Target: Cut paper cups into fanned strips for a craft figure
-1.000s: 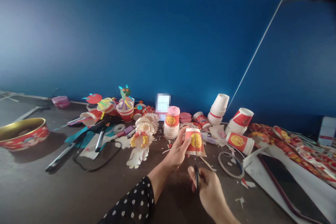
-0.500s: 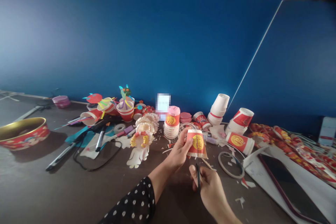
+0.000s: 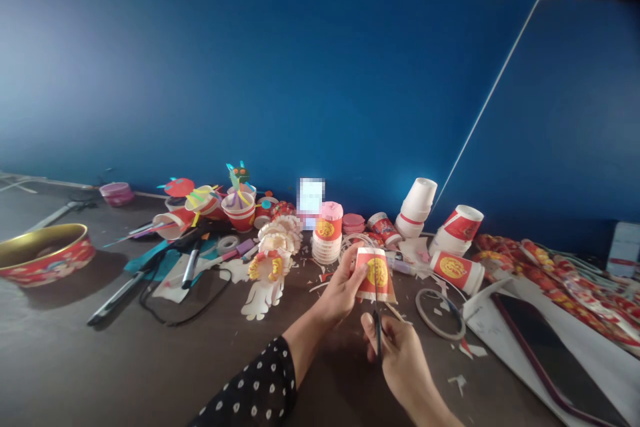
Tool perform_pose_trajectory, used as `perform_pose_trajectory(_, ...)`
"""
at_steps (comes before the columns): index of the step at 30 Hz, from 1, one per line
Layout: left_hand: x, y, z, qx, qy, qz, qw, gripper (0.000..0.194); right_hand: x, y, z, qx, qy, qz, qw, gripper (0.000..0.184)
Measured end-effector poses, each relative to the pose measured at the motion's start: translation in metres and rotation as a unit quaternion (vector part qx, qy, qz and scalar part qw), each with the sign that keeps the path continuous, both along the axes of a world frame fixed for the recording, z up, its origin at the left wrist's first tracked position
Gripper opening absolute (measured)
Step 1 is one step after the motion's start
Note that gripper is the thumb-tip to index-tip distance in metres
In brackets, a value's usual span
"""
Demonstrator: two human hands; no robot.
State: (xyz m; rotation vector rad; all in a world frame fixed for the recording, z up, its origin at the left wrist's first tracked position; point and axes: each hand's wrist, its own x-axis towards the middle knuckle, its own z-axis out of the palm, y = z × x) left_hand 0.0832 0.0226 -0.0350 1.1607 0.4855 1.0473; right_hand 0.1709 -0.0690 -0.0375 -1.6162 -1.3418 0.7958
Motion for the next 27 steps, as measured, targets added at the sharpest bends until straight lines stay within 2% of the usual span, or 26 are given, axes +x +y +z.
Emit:
perform_pose_trajectory(14, 0.0007, 0.0006, -0.0003, 0.006, -0.027, -0.011, 1.0, 0.053, 0.0, -0.0006, -0.0022, 0.004, -0.008, 0.001, 1.0, 0.048)
perform_pose_trajectory(27, 0.0007, 0.0004, -0.0004, -0.008, -0.008, 0.006, 1.0, 0.058, -0.0021, -0.0019, 0.002, -0.013, 0.05, -0.011, 0.999, 0.045)
